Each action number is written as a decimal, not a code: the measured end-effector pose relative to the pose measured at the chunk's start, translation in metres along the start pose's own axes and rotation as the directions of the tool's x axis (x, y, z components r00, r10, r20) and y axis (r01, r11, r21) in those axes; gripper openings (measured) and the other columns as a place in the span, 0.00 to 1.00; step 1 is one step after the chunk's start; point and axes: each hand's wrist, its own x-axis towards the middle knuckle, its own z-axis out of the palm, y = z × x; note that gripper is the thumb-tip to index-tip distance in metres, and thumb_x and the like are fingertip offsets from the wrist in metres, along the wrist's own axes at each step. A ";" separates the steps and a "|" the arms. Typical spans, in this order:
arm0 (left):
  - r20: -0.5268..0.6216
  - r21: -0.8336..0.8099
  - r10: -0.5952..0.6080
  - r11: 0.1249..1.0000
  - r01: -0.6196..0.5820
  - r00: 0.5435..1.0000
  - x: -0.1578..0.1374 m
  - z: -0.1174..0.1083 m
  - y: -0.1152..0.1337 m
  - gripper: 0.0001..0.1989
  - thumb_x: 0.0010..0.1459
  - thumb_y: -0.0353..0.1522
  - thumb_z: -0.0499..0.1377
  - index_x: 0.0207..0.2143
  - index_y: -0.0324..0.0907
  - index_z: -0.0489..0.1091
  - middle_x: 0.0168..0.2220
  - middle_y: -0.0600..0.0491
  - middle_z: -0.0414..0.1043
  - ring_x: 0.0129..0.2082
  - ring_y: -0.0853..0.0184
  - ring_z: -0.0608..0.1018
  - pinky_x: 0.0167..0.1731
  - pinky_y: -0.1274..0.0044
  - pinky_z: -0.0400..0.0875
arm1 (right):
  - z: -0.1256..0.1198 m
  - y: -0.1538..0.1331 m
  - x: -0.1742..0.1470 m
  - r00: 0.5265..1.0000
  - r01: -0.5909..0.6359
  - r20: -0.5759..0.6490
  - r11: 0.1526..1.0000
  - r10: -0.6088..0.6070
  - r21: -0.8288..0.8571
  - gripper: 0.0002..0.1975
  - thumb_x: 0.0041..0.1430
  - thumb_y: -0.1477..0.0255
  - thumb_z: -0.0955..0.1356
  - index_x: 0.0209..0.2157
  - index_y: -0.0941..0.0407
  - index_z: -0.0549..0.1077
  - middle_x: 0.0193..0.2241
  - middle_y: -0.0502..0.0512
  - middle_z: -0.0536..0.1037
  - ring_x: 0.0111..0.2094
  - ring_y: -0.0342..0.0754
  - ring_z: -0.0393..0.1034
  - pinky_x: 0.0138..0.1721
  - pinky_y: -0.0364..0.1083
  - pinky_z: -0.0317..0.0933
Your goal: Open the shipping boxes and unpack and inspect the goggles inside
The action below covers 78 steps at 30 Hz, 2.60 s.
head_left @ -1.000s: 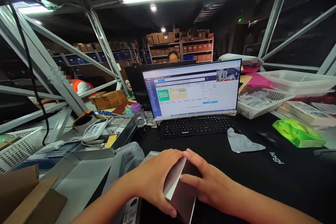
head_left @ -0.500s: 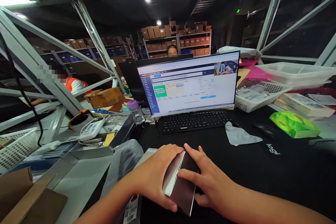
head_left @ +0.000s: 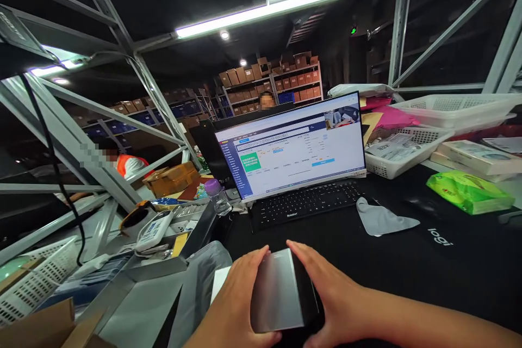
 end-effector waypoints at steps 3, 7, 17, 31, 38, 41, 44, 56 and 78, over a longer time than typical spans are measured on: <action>0.058 0.036 -0.004 0.999 0.001 0.998 -0.006 0.007 -0.022 0.62 0.37 0.28 0.70 0.69 0.57 0.39 0.65 0.42 0.60 0.64 0.43 0.66 0.60 0.46 0.65 | 0.010 0.013 0.001 0.996 0.004 -0.091 0.999 0.000 0.044 0.72 0.30 0.73 0.78 0.73 0.54 0.35 0.64 0.68 0.56 0.65 0.64 0.55 0.66 0.59 0.53; 0.102 -0.108 -0.205 0.971 0.215 0.973 -0.024 0.008 -0.070 0.57 0.43 0.35 0.70 0.71 0.48 0.42 0.70 0.37 0.50 0.69 0.42 0.58 0.65 0.45 0.53 | -0.002 0.021 0.003 0.961 -0.157 -0.192 0.967 0.196 0.203 0.69 0.31 0.74 0.78 0.72 0.52 0.39 0.60 0.64 0.61 0.61 0.61 0.61 0.65 0.60 0.53; -0.031 -0.653 -0.317 0.725 0.221 0.948 -0.016 -0.019 -0.064 0.59 0.38 0.63 0.68 0.65 0.41 0.56 0.64 0.34 0.62 0.62 0.39 0.68 0.61 0.50 0.64 | -0.001 0.040 0.005 0.981 -0.034 -0.142 0.849 0.128 0.527 0.73 0.35 0.58 0.81 0.72 0.52 0.33 0.63 0.67 0.56 0.63 0.62 0.59 0.66 0.63 0.45; -0.071 0.076 -0.024 0.997 0.030 0.997 0.064 -0.163 0.039 0.46 0.43 0.52 0.72 0.64 0.53 0.63 0.60 0.50 0.68 0.55 0.50 0.75 0.53 0.62 0.74 | -0.030 0.074 0.017 1.000 0.013 -0.028 0.797 0.004 0.604 0.62 0.48 0.43 0.76 0.72 0.47 0.39 0.69 0.68 0.49 0.70 0.62 0.47 0.67 0.65 0.43; -0.157 -0.097 -0.163 0.984 0.149 0.974 0.064 -0.185 0.061 0.54 0.38 0.57 0.72 0.66 0.59 0.57 0.61 0.52 0.67 0.59 0.50 0.72 0.60 0.66 0.67 | -0.030 0.071 0.018 0.975 -0.117 0.224 0.876 0.011 0.468 0.79 0.30 0.52 0.84 0.73 0.54 0.35 0.70 0.71 0.49 0.70 0.64 0.47 0.70 0.62 0.40; -0.089 -0.036 -0.058 0.998 0.055 0.994 0.064 -0.157 0.060 0.61 0.37 0.47 0.75 0.70 0.59 0.47 0.62 0.49 0.65 0.56 0.49 0.74 0.55 0.63 0.72 | -0.027 0.069 0.017 0.945 -0.148 0.325 0.941 0.044 0.306 0.77 0.28 0.57 0.84 0.73 0.59 0.42 0.71 0.73 0.49 0.70 0.68 0.45 0.70 0.61 0.38; 0.004 -0.003 -0.010 1.000 0.010 1.000 0.065 -0.133 0.061 0.63 0.36 0.38 0.77 0.69 0.62 0.43 0.65 0.50 0.60 0.63 0.50 0.67 0.60 0.61 0.68 | -0.026 0.072 0.017 0.954 -0.133 0.299 0.943 0.037 0.306 0.71 0.29 0.60 0.84 0.71 0.59 0.50 0.70 0.71 0.53 0.70 0.68 0.46 0.70 0.61 0.38; -0.049 -0.232 0.043 0.971 -0.054 0.998 0.042 -0.145 0.054 0.60 0.35 0.51 0.77 0.67 0.62 0.49 0.65 0.48 0.59 0.64 0.44 0.66 0.63 0.54 0.63 | -0.025 0.083 0.024 0.953 -0.186 0.262 0.389 -0.152 0.902 0.71 0.27 0.59 0.86 0.71 0.47 0.50 0.70 0.62 0.53 0.71 0.60 0.45 0.69 0.58 0.38; 0.025 -0.893 -0.693 0.309 0.327 0.721 0.074 -0.094 0.004 0.44 0.45 0.45 0.73 0.62 0.52 0.60 0.49 0.49 0.76 0.34 0.62 0.81 0.28 0.78 0.76 | -0.023 0.062 0.024 0.999 -0.048 0.040 0.276 0.035 0.960 0.71 0.26 0.69 0.86 0.69 0.40 0.48 0.68 0.61 0.54 0.66 0.65 0.54 0.63 0.66 0.51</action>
